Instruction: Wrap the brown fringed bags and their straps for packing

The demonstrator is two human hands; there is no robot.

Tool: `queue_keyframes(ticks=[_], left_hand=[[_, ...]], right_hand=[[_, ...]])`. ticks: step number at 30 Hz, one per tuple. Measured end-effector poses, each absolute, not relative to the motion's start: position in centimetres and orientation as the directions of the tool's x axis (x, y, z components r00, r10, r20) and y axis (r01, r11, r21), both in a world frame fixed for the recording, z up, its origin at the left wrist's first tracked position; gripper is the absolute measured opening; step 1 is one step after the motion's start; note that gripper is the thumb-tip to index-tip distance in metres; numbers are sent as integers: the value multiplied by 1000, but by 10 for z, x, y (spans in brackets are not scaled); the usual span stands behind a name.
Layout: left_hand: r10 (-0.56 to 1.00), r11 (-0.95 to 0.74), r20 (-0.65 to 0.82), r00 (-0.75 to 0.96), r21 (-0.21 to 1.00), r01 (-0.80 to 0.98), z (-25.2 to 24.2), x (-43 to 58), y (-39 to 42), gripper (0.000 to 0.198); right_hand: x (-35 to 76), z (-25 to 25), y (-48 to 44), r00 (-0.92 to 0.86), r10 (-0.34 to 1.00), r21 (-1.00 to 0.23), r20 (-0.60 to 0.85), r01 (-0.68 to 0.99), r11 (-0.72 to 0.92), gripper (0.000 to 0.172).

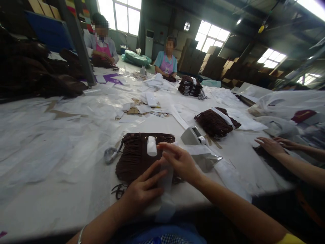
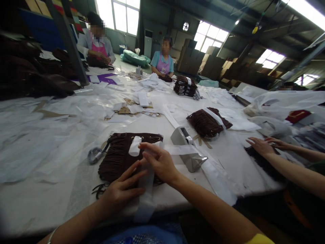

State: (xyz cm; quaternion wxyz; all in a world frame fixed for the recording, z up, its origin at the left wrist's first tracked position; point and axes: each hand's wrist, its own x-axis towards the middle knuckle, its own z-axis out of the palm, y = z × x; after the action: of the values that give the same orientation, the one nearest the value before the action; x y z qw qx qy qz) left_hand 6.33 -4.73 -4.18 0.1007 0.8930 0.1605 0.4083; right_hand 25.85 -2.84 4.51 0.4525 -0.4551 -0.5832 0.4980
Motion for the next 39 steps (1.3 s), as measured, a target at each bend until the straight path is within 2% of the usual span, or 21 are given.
queue_keyframes(ticks=[2, 4, 7, 12, 17, 21, 24, 27, 32, 36, 39], left_hand=[[333, -942, 709, 622, 286, 179, -41, 62, -47, 12], [308, -950, 709, 634, 259, 172, -41, 61, -47, 11], [311, -950, 710, 632, 238, 200, -40, 61, -50, 12], [346, -927, 783, 517, 201, 317, -27, 57, -60, 12], [373, -896, 805, 461, 183, 404, -2, 50, -50, 18], [483, -851, 688, 541, 224, 475, -1, 52, -37, 15], [536, -828, 582, 611, 222, 515, -17, 57, -37, 11], [508, -836, 588, 629, 163, 523, -35, 60, -41, 12], [407, -857, 686, 603, 58, 512, -37, 55, -44, 14], [249, -913, 744, 620, -34, 407, -16, 45, -43, 18], [228, -925, 779, 585, -14, 380, -4, 43, -41, 21]], right_hand=[[259, 58, -17, -221, 946, -937, 236, 207, 282, 26], [259, 71, -3, -289, 889, -869, 354, 250, 428, 27], [255, 84, 27, -423, 808, -803, 411, 251, 540, 32], [238, 80, 76, -574, 710, -787, 408, 174, 592, 39], [232, 52, 118, -564, 729, -793, 389, 198, 576, 45], [242, 22, 150, -591, 759, -788, 272, 316, 528, 49], [250, 4, 171, -661, 749, -737, 47, 483, 473, 44], [252, -3, 186, -695, 709, -656, -121, 592, 469, 36], [248, -3, 203, -716, 684, -646, -138, 589, 486, 32], [244, -5, 207, -723, 682, -656, -110, 568, 497, 34], [244, -8, 208, -720, 688, -657, -90, 562, 502, 36]])
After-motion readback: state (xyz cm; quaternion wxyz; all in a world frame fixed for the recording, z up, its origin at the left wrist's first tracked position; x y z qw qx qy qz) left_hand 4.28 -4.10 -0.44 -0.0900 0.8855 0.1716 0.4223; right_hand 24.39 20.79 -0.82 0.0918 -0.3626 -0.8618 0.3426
